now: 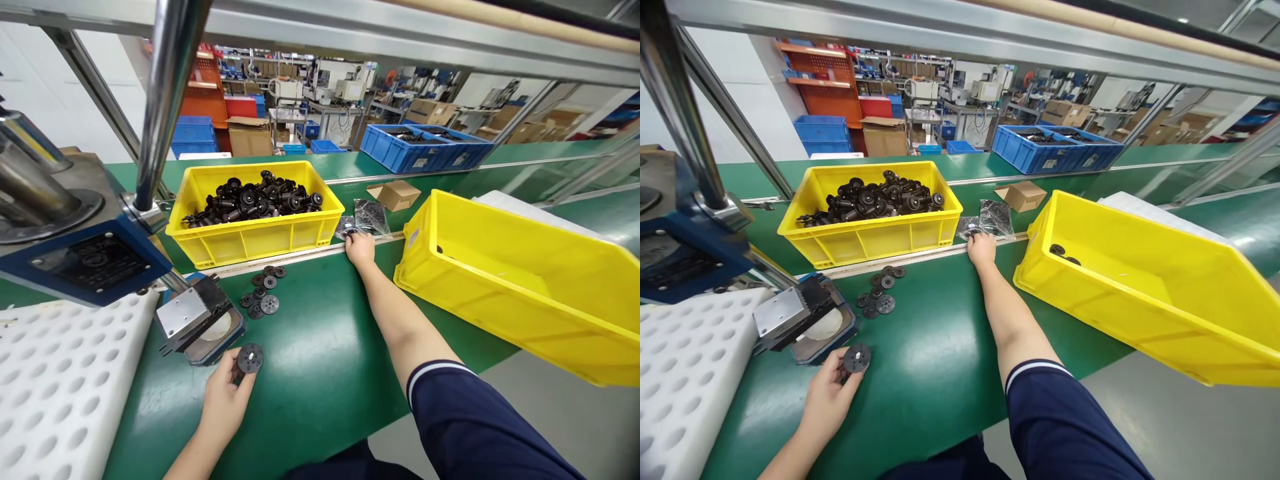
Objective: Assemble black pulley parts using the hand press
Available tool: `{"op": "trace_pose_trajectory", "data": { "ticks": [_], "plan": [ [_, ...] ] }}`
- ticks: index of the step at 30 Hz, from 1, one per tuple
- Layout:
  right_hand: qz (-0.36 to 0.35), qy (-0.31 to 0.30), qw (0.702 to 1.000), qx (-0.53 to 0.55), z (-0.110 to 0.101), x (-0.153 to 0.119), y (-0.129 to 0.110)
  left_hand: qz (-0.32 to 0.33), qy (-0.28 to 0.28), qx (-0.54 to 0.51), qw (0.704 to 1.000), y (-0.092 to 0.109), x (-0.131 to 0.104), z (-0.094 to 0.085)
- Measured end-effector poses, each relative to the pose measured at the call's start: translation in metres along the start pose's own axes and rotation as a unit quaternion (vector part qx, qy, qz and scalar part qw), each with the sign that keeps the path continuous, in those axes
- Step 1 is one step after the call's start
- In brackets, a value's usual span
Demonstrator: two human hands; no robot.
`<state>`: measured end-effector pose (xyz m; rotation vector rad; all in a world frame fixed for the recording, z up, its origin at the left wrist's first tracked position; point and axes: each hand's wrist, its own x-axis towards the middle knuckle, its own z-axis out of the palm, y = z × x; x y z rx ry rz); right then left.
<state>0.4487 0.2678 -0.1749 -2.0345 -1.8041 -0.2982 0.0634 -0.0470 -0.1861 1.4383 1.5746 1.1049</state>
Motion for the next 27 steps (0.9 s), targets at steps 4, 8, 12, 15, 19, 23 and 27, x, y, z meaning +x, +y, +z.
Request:
{"op": "trace_pose_trajectory", "data": {
  "ticks": [4,8,12,15,19,23,27],
  "plan": [
    [0.001,0.003,1.0,0.001,0.0023,0.0004,0.0003,0.003,-0.004,0.006,1.0,0.0002,-0.0007,-0.0004],
    [0.002,0.01,1.0,0.0,0.0022,0.0003,-0.0004,0.004,-0.004,0.021,1.0,-0.0005,-0.0001,-0.001],
    [0.001,0.008,1.0,0.007,0.0029,0.0005,-0.001,0.011,-0.002,0.02,1.0,0.0028,0.0004,-0.0011],
    [-0.001,0.002,1.0,0.013,0.0052,0.0021,-0.0014,0.012,-0.001,0.017,1.0,0.0053,0.0005,-0.0011],
    [0.0,-0.001,1.0,0.011,0.0062,0.0032,-0.0022,0.016,-0.005,0.02,1.0,0.0046,-0.0005,-0.0015],
    [0.006,0.002,1.0,0.001,0.0039,0.0017,-0.0023,0.024,-0.003,0.026,0.999,0.0008,-0.002,-0.0022],
    [0.011,0.007,1.0,0.002,0.0036,0.0011,-0.0024,0.026,-0.007,0.03,0.999,-0.0016,-0.0015,-0.0025]
  ]
}}
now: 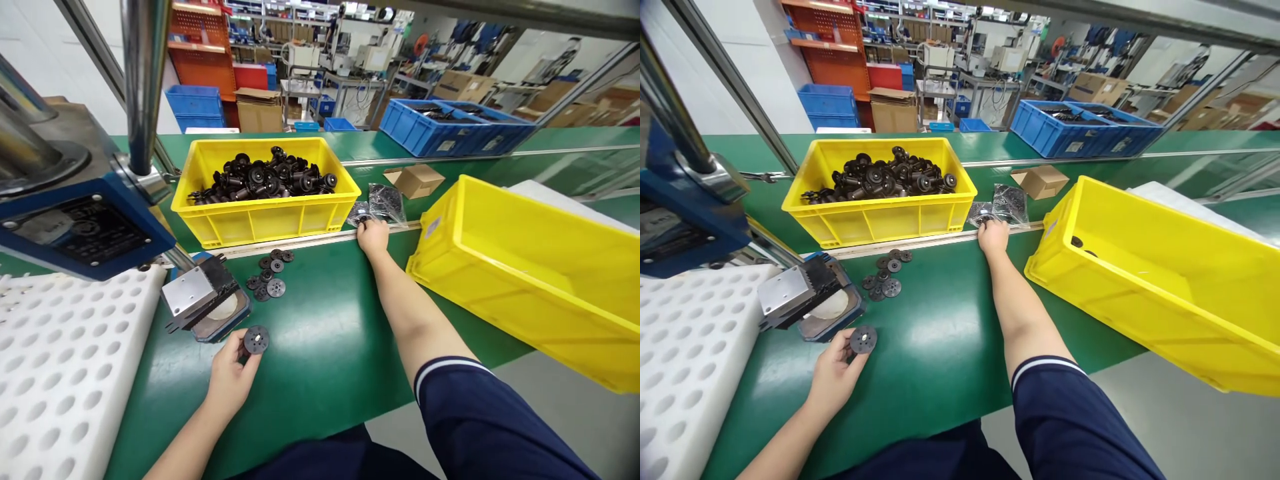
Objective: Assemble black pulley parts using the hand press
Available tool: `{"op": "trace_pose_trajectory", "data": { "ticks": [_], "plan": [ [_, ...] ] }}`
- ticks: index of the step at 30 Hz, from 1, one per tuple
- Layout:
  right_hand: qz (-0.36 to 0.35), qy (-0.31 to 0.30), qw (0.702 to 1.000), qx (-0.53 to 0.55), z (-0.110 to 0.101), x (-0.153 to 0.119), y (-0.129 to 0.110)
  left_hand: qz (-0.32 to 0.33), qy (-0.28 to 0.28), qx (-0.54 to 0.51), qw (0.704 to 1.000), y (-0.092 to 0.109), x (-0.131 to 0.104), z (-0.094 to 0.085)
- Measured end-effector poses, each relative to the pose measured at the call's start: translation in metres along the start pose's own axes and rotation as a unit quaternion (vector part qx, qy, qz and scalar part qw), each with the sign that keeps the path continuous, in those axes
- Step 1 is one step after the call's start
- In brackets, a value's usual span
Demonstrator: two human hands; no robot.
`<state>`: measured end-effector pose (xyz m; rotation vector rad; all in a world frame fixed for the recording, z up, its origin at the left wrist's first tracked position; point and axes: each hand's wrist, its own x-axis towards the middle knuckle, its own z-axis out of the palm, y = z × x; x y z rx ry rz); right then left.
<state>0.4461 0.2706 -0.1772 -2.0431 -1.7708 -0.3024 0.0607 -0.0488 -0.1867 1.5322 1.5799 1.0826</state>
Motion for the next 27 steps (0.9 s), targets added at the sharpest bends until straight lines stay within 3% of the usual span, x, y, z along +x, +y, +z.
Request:
{"op": "trace_pose_trajectory", "data": {
  "ticks": [7,12,15,21,24,27],
  "plan": [
    [-0.013,0.015,0.999,0.04,-0.007,-0.003,-0.003,0.001,0.0,-0.005,1.0,0.0,0.002,0.003],
    [-0.075,0.038,0.991,0.102,-0.021,-0.028,-0.02,0.001,0.006,-0.012,1.0,0.002,0.002,0.005],
    [-0.154,0.022,0.977,0.147,-0.026,-0.059,-0.052,0.009,0.001,-0.001,1.0,0.004,0.002,0.006],
    [-0.308,-0.034,0.926,0.213,-0.026,-0.118,-0.149,0.029,0.011,0.016,0.999,0.004,0.001,0.007],
    [-0.323,-0.048,0.917,0.23,-0.021,-0.126,-0.183,0.03,0.015,0.003,0.999,0.002,0.001,0.007],
    [-0.293,-0.043,0.923,0.246,-0.019,-0.127,-0.193,0.028,0.018,-0.017,0.999,0.0,0.002,0.006]
  ]
}}
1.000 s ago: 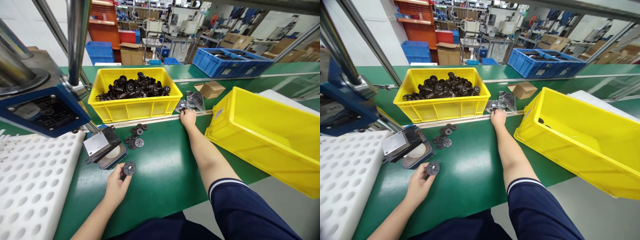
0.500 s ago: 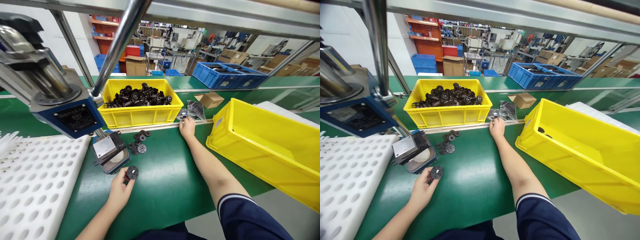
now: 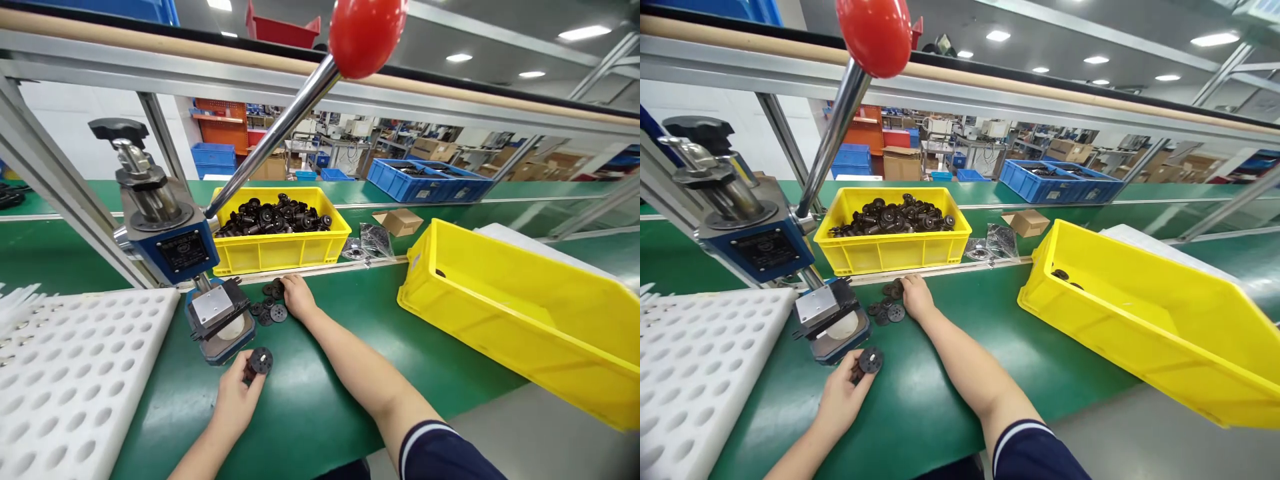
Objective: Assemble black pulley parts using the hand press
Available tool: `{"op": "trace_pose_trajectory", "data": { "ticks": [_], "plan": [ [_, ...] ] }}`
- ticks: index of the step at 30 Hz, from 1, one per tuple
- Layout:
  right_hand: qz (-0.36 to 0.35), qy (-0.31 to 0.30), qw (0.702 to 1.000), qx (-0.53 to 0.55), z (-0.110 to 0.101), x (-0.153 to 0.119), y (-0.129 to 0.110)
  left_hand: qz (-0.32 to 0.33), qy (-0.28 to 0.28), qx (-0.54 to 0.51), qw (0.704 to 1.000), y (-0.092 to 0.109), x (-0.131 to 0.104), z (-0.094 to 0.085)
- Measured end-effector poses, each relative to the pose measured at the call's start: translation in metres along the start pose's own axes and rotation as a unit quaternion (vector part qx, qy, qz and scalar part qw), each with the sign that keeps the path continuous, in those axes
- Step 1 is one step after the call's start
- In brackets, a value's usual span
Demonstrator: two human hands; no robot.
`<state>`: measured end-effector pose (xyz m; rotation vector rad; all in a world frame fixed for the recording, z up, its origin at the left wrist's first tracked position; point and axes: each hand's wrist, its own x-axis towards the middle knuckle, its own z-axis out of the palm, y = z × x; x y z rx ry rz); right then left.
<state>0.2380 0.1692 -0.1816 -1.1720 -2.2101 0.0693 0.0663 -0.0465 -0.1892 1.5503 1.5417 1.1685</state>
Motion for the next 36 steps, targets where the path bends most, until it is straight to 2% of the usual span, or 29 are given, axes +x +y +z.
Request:
{"op": "trace_pose_trajectory", "data": {
  "ticks": [3,6,9,12,16,20,22,28,36],
  "plan": [
    [0.04,0.029,0.999,0.013,-0.008,-0.012,-0.003,-0.005,-0.003,-0.014,1.0,-0.002,0.001,0.0],
    [0.055,0.031,0.997,0.036,-0.023,-0.04,-0.017,-0.016,-0.007,-0.047,0.999,-0.002,0.001,-0.001],
    [0.033,-0.018,0.997,0.07,-0.034,-0.068,-0.038,-0.038,-0.011,-0.102,0.994,0.002,-0.001,-0.005],
    [0.018,-0.075,0.992,0.096,-0.042,-0.081,-0.051,-0.067,-0.009,-0.139,0.988,0.009,-0.001,-0.009],
    [0.035,-0.12,0.987,0.103,-0.055,-0.078,-0.053,-0.103,0.002,-0.172,0.98,0.016,0.004,-0.014],
    [0.006,-0.221,0.971,0.087,-0.07,-0.074,-0.056,-0.109,0.017,-0.19,0.976,0.016,0.006,-0.015],
    [0.005,-0.247,0.966,0.076,-0.072,-0.075,-0.059,-0.107,0.015,-0.177,0.978,0.013,0.006,-0.014],
    [0.03,-0.243,0.967,0.066,-0.066,-0.077,-0.06,-0.13,-0.008,-0.164,0.978,0.007,0.004,-0.014],
    [0.044,-0.214,0.974,0.056,-0.065,-0.08,-0.068,-0.126,0.001,-0.171,0.977,0.012,0.006,-0.017]
  ]
}}
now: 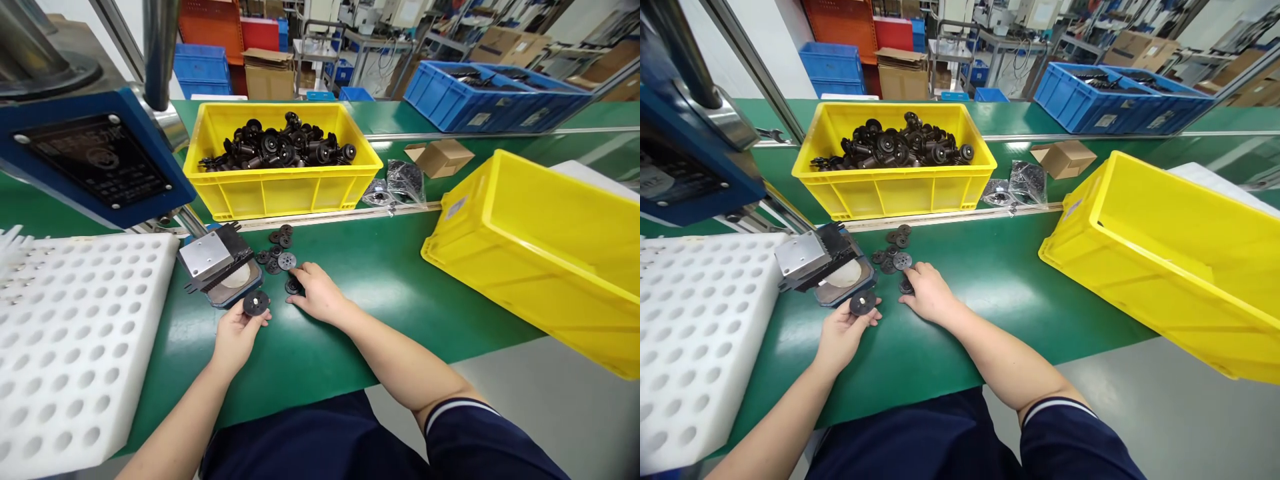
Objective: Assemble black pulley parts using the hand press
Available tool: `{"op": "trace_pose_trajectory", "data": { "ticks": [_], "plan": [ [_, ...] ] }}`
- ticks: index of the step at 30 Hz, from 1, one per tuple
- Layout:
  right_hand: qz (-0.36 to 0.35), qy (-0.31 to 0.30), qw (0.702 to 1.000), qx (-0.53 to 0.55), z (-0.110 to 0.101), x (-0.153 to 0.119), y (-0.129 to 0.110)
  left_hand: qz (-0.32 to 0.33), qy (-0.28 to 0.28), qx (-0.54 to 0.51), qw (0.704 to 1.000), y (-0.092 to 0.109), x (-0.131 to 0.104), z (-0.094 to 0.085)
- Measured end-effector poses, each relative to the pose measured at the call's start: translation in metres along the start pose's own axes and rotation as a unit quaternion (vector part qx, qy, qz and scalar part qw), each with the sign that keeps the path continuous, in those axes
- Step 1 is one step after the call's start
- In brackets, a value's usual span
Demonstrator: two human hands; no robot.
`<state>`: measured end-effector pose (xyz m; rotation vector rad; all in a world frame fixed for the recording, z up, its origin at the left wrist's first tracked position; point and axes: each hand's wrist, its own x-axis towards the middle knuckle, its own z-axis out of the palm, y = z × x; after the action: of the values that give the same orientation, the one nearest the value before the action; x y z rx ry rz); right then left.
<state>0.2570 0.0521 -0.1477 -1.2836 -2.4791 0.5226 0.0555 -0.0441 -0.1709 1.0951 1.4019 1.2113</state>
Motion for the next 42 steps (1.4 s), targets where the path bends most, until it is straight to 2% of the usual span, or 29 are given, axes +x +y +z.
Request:
{"op": "trace_pose_trajectory", "data": {
  "ticks": [3,7,10,13,17,21,27,34,42],
  "plan": [
    [0.037,0.01,0.999,-0.02,0.002,0.001,-0.001,0.018,0.005,0.007,1.0,-0.004,0.0,-0.001],
    [0.032,0.022,0.999,0.002,-0.003,0.001,-0.009,0.042,0.006,0.029,0.999,-0.013,0.002,-0.003],
    [-0.01,0.095,0.992,0.087,-0.012,-0.005,-0.029,0.046,-0.005,0.042,0.998,-0.015,0.002,-0.005],
    [-0.08,0.144,0.973,0.161,-0.015,-0.014,-0.053,0.089,-0.012,0.099,0.991,-0.011,0.0,-0.006],
    [-0.135,0.11,0.971,0.166,-0.003,-0.022,-0.065,0.147,-0.019,0.179,0.973,-0.006,-0.001,-0.007],
    [-0.14,0.09,0.975,0.148,0.003,-0.024,-0.061,0.164,-0.03,0.197,0.966,-0.006,-0.001,-0.008],
    [-0.128,0.059,0.982,0.125,-0.001,-0.027,-0.062,0.184,-0.027,0.203,0.961,-0.003,0.0,-0.008],
    [-0.117,0.09,0.982,0.12,0.009,-0.032,-0.062,0.204,-0.034,0.225,0.952,-0.004,-0.003,-0.008],
    [-0.118,0.123,0.978,0.121,0.019,-0.036,-0.063,0.173,-0.043,0.237,0.955,-0.007,-0.004,-0.01]
  ]
}}
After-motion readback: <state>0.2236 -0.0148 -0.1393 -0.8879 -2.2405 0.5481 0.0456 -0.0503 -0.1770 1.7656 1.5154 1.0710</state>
